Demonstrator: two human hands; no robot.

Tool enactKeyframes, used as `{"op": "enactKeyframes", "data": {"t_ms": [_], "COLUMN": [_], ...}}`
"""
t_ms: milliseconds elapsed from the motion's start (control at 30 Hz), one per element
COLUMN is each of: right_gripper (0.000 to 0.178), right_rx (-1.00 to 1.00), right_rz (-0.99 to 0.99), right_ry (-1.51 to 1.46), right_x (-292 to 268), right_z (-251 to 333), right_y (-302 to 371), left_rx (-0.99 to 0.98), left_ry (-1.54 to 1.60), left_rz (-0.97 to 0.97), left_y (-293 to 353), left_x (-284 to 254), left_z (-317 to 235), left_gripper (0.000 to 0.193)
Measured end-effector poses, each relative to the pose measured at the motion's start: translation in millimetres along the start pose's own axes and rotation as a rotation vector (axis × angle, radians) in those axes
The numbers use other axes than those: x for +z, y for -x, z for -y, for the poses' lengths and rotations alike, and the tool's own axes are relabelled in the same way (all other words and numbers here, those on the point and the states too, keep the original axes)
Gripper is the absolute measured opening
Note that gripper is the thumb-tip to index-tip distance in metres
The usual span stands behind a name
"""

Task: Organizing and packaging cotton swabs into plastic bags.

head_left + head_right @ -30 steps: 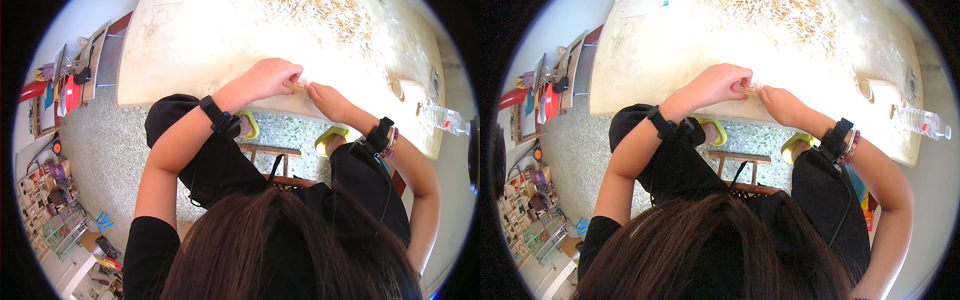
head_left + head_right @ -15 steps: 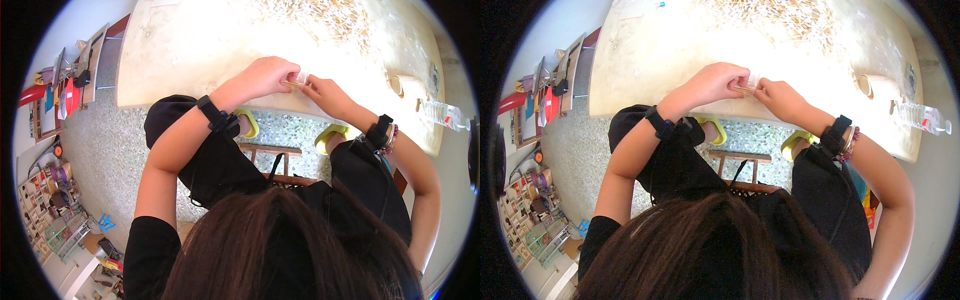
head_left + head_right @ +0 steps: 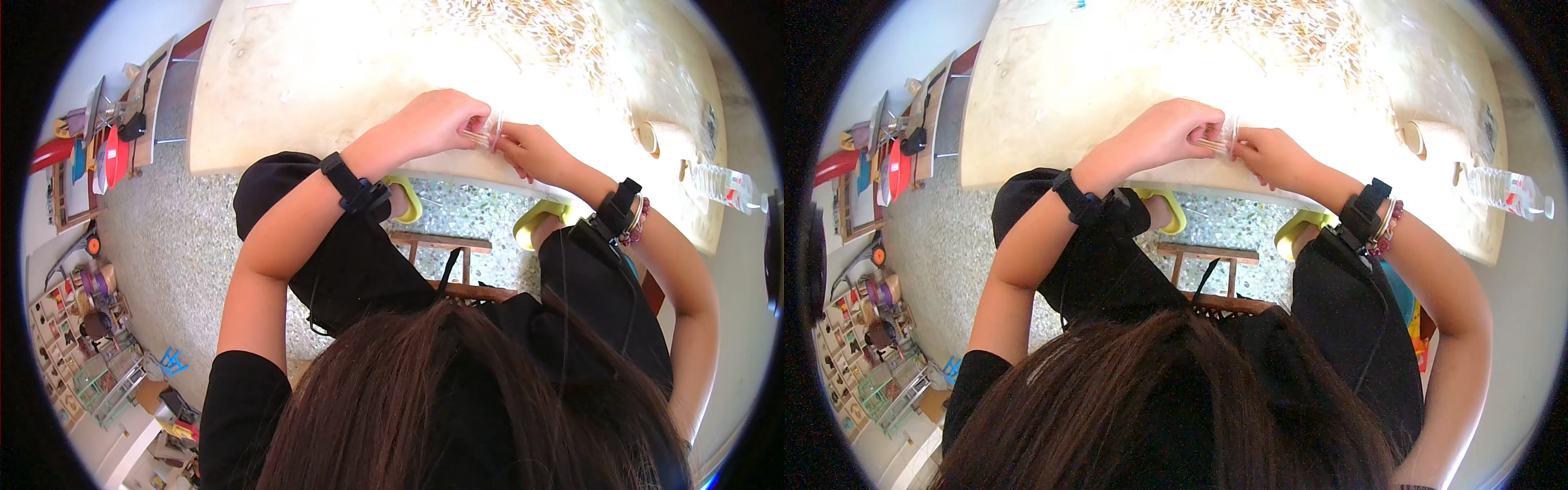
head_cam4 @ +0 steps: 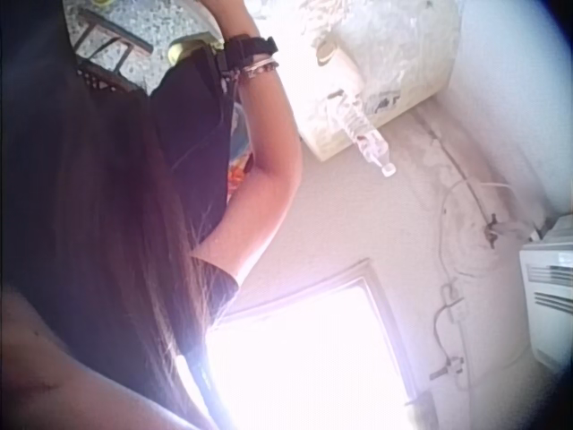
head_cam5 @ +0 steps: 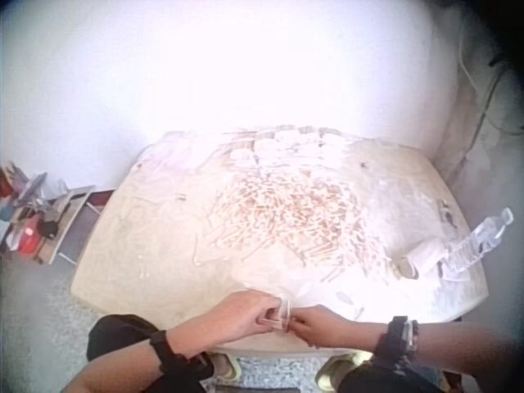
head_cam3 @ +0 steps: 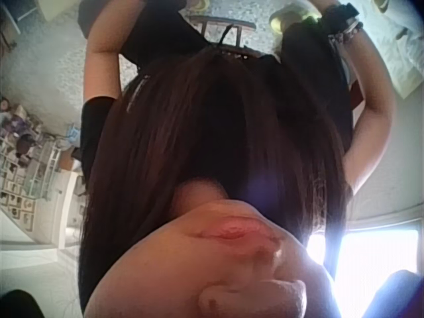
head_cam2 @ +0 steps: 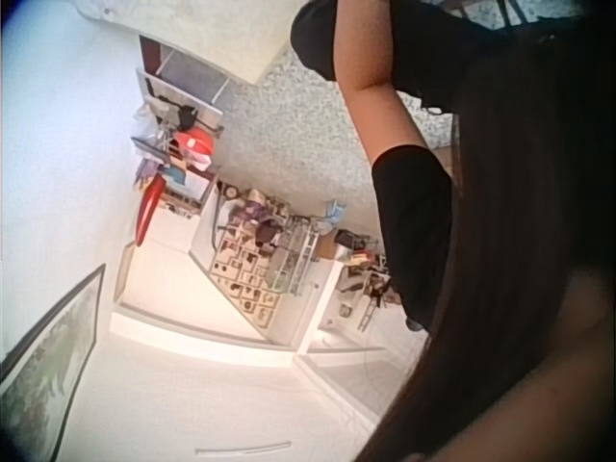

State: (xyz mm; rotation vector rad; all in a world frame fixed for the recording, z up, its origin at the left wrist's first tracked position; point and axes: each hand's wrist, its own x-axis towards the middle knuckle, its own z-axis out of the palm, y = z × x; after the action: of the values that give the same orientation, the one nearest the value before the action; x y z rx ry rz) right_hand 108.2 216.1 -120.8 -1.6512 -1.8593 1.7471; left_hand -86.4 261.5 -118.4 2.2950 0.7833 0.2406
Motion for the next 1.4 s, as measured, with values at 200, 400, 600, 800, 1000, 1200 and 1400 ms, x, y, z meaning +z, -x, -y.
{"op": "enactKeyframes", "data": {"t_ms": [200,400,600,800,1000,1200,1400], "right_gripper": [0.025,0.025,0.03,0.028,0.026,0.026,0.026], "right_rx": [-0.007,0.011,0.136,0.138,0.135,0.199,0.149], "right_rz": [-0.008,-0.022,0.186,0.208,0.254,0.23,0.137], "right_ry": [0.062,0.016,-0.135,-0.212,-0.172,-0.11,-0.119], "right_x": [4,6,-4,4,-1,-4,5], "right_z": [13,14,13,16,15,14,13], "right_y": [-7,-2,2,-3,3,2,-2], "left_rx": [0.015,-0.002,-0.057,-0.061,-0.073,-0.076,-0.073], "left_ry": [0.073,0.072,0.284,0.231,0.212,0.252,0.224], "left_rz": [-0.012,-0.018,0.068,0.058,0.057,0.054,0.019], "left_y": [-1,0,0,-1,-1,-1,-2], "left_x": [0,1,-8,-5,-5,-5,1], "left_z": [2,4,6,11,9,11,16], "left_gripper": [0.023,0.025,0.029,0.028,0.025,0.026,0.028]}}
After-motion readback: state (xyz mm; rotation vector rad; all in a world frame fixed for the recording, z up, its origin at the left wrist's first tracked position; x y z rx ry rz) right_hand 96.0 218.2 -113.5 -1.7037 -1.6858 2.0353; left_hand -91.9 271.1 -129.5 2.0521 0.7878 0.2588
